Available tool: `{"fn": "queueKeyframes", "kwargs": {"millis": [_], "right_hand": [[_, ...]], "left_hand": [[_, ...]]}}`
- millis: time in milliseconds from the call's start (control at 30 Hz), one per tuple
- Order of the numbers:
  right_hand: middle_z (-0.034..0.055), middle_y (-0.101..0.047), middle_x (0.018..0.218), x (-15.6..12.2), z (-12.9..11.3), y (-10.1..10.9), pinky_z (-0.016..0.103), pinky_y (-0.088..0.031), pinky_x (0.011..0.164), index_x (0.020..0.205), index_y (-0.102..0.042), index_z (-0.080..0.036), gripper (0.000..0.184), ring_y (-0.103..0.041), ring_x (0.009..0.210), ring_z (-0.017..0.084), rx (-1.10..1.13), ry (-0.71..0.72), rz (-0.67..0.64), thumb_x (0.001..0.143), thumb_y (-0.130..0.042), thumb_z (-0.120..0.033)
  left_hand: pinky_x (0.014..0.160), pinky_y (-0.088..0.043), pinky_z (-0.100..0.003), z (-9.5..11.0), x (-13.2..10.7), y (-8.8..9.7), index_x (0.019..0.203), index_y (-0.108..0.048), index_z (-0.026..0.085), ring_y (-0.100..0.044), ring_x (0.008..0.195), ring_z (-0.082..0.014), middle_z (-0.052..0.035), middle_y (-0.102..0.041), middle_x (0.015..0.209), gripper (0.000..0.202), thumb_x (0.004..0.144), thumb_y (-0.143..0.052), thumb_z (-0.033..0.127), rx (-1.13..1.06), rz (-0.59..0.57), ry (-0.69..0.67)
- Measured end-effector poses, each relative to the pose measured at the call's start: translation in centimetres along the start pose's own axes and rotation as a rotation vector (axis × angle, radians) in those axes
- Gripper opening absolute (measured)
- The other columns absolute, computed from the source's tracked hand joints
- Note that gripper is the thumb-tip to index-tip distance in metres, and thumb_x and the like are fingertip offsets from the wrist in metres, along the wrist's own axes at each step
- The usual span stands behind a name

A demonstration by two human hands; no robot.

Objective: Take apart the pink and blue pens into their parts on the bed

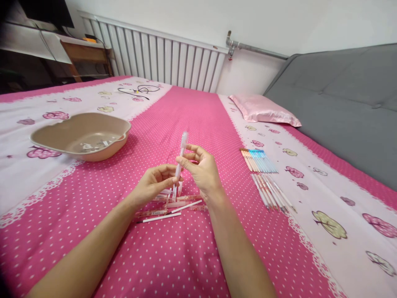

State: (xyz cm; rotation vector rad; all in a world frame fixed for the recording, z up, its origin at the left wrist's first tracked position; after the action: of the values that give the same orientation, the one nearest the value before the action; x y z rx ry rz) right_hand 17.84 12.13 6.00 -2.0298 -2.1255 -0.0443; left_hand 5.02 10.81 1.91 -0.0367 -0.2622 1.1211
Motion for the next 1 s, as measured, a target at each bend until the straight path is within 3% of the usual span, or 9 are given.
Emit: {"fn": "queueKeyframes", "kwargs": {"millis": [267,400,567,800,1000], "right_hand": [[-0.0037,-0.056,0.072,-0.2,-0.1,-0.1,0.028,-0.048,0.067,0.100,-0.060,-0.021,0.048,-0.056,0.067,0.011,-0.034,0.017,0.007,0.056,-0.077,-0.033],[0.0014,-0.062,0.088,-0.2,-0.4,-0.1,0.029,-0.049,0.076,0.101,-0.058,-0.022,0.045,-0.059,0.084,0.014,0.018,0.033,-0.022,0.060,-0.075,-0.031],[0.0039,-0.066,0.101,-0.3,-0.6,-0.7,0.034,-0.046,0.087,0.113,-0.056,-0.025,0.041,-0.057,0.102,0.017,0.066,0.028,-0.172,0.073,-0.065,-0.026],[0.0034,-0.068,0.093,-0.5,-0.4,-0.9,0.032,-0.051,0.074,0.113,-0.057,-0.023,0.043,-0.060,0.091,0.017,0.049,-0.034,-0.158,0.071,-0.066,-0.024],[0.0001,-0.067,0.080,-0.3,-0.2,-0.5,0.032,-0.051,0.076,0.106,-0.061,-0.022,0.050,-0.061,0.081,0.015,0.075,-0.048,-0.082,0.058,-0.077,-0.025]], "left_hand": [[0.067,-0.047,-0.024,0.1,0.0,-0.1,0.088,-0.062,0.013,-0.058,0.070,-0.0109,-0.0040,-0.063,0.082,0.025,0.070,-0.070,0.029,-0.004,-0.004,-0.003],[0.066,-0.048,-0.024,0.1,-0.1,0.0,0.094,-0.061,0.014,-0.059,0.072,-0.0123,-0.0048,-0.064,0.086,0.029,0.071,-0.069,0.030,-0.024,0.013,0.034],[0.063,-0.045,-0.022,0.0,0.0,0.0,0.096,-0.061,0.015,-0.057,0.070,-0.0113,-0.0047,-0.064,0.086,0.029,0.074,-0.066,0.032,-0.002,-0.012,0.023],[0.064,-0.045,-0.023,0.1,0.0,-0.3,0.092,-0.063,0.014,-0.056,0.070,-0.0118,-0.0047,-0.063,0.085,0.026,0.074,-0.066,0.032,0.014,-0.055,0.008],[0.068,-0.045,-0.024,0.0,0.0,-0.2,0.090,-0.062,0.014,-0.057,0.073,-0.0122,-0.0046,-0.063,0.085,0.025,0.073,-0.067,0.032,0.018,-0.046,-0.002]]}}
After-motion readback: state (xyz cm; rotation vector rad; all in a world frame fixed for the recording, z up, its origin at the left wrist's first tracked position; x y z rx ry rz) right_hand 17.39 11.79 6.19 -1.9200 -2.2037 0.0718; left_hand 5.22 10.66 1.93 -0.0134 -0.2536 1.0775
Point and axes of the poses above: each hand's wrist, its own x-axis towards the middle knuckle, its own y-axis out of the back of the hand, z = x × y, the point moved 5 cm from there along x, towards the middle knuckle
